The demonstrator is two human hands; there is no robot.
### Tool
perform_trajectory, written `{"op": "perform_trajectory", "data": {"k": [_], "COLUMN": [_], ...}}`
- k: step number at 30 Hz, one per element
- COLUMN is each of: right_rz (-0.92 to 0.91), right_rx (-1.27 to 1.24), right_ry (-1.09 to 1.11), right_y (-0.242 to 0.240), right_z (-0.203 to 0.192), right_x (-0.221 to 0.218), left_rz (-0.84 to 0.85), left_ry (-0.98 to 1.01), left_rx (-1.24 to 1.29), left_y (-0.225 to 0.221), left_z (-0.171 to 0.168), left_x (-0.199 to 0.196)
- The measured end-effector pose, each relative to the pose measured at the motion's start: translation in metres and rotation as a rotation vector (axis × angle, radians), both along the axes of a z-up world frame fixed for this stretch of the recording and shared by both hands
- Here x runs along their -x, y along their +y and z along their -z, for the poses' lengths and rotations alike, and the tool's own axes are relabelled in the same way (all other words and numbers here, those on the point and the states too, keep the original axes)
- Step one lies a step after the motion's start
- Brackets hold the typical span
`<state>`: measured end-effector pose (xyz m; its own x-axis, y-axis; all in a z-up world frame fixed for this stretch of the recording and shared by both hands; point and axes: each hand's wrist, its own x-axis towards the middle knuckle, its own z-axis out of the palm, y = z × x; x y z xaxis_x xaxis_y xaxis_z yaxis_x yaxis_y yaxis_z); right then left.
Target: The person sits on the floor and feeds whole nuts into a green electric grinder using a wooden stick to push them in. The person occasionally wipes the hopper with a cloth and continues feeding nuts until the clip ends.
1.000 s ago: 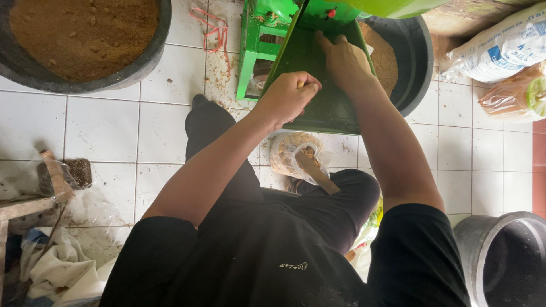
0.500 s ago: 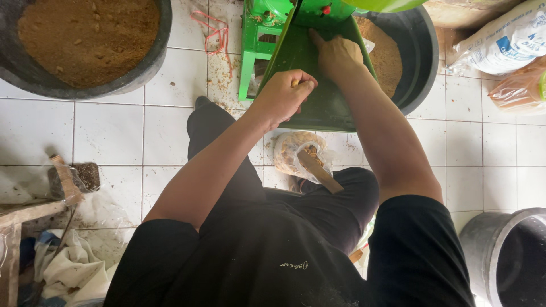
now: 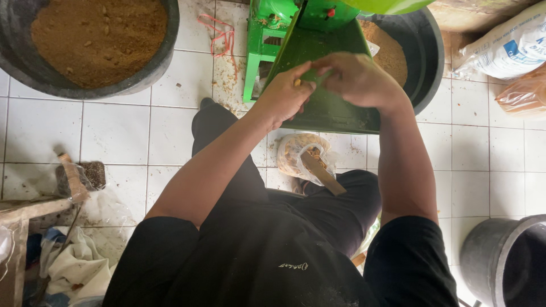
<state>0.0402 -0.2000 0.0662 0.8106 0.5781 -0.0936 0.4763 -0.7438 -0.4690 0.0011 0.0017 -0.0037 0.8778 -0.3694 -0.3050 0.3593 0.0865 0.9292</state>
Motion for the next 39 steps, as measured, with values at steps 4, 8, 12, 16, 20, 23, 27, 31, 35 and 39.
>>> {"op": "perform_trajectory", "data": {"k": [4,8,12,16,20,23,27,31,35,39], "right_rz": [-0.051,0.008,0.286,0.341,0.319,0.24,0.278,0.268,0.154,0.167], "right_rx": [-0.383,-0.38,-0.194,-0.003,0.131,0.179,0.416,0.601,0.695,0.676], "right_ry": [0.273,0.117,0.079,-0.156,-0.176,-0.204,-0.021,0.08,0.032,0.013], "right_y": [0.013,0.014,0.0,-0.012,-0.026,-0.031,-0.022,-0.01,-0.009,-0.015], "right_z": [-0.013,-0.013,-0.009,0.008,0.019,0.023,0.025,0.04,0.074,0.111], "right_x": [0.047,0.064,0.06,0.056,0.052,0.048,0.025,-0.014,-0.059,-0.094], "left_rz": [0.076,0.174,0.189,0.078,0.017,0.025,0.022,0.012,0.011,0.011], "left_ry": [0.06,0.038,-0.042,-0.008,-0.002,0.001,-0.009,-0.041,-0.035,-0.03], "left_rx": [0.017,-0.013,-0.09,-0.162,-0.139,-0.148,-0.126,-0.117,-0.117,-0.122], "left_y": [-0.001,0.001,0.0,-0.001,-0.001,0.0,0.001,0.0,-0.002,-0.001], "left_z": [-0.003,-0.006,-0.006,-0.003,0.0,0.002,0.002,0.004,0.002,0.0], "left_x": [-0.003,-0.002,-0.003,-0.004,-0.007,-0.007,-0.009,-0.008,-0.006,-0.005]}}
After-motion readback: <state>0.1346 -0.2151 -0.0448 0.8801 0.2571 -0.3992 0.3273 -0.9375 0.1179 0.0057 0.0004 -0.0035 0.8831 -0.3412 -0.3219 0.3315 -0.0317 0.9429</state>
